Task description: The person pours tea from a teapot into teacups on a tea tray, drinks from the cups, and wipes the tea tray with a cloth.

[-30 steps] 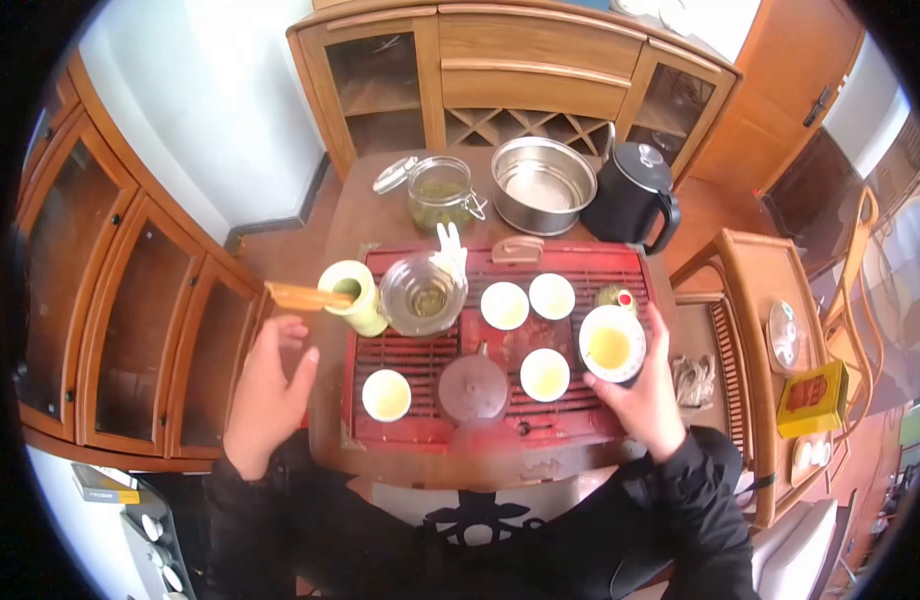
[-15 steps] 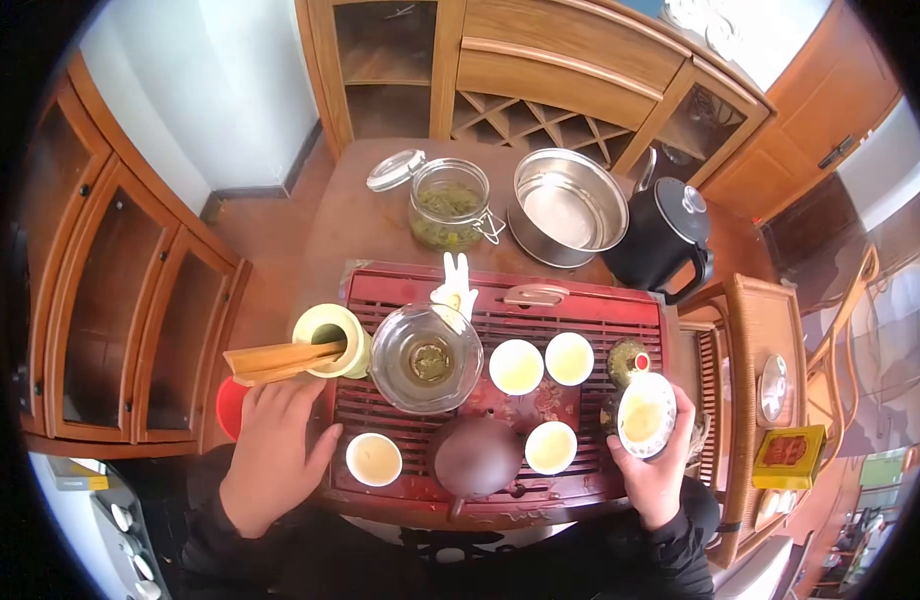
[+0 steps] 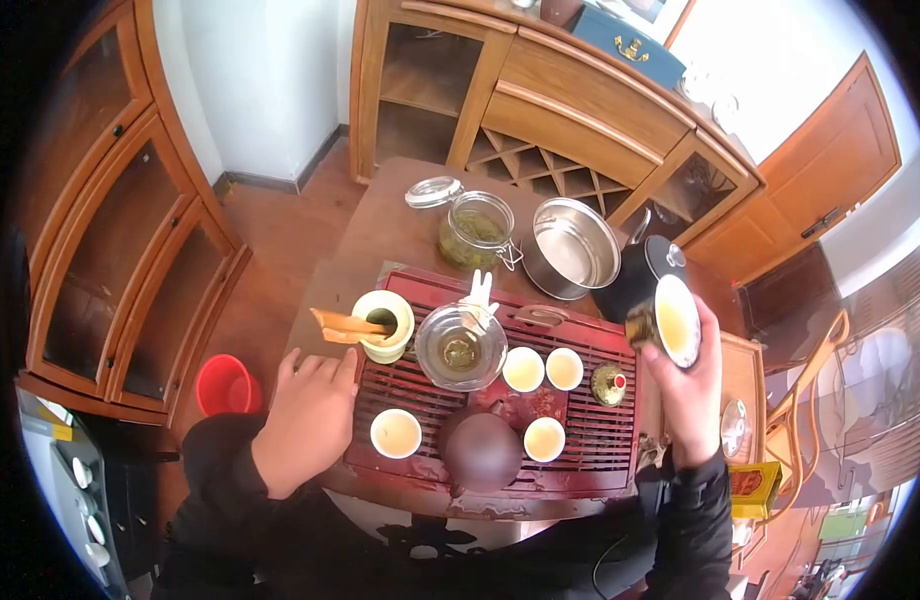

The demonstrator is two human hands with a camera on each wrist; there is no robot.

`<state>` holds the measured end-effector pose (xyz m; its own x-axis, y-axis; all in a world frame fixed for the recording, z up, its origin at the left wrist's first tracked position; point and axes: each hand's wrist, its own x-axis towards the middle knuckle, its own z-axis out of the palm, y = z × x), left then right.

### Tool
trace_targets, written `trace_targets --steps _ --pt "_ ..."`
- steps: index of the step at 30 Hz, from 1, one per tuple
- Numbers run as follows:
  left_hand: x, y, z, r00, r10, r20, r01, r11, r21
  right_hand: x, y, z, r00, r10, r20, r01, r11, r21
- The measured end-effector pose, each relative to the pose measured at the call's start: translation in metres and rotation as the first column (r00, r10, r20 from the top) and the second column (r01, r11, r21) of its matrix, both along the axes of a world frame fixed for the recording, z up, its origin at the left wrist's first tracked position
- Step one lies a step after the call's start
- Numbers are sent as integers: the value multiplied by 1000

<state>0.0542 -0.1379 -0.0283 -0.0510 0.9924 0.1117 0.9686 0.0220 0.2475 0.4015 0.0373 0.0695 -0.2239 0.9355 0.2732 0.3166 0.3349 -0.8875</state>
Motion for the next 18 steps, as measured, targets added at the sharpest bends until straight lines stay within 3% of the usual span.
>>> trace_targets --steps 8,18 --pt "0 -4 -7 998 -2 62 -4 996 94 -60 71 7 994 112 16 -112 993 38" --pt "-4 -5 -14 997 -23 76 14 994 112 -121 135 -46 959 189 213 -192 981 -7"
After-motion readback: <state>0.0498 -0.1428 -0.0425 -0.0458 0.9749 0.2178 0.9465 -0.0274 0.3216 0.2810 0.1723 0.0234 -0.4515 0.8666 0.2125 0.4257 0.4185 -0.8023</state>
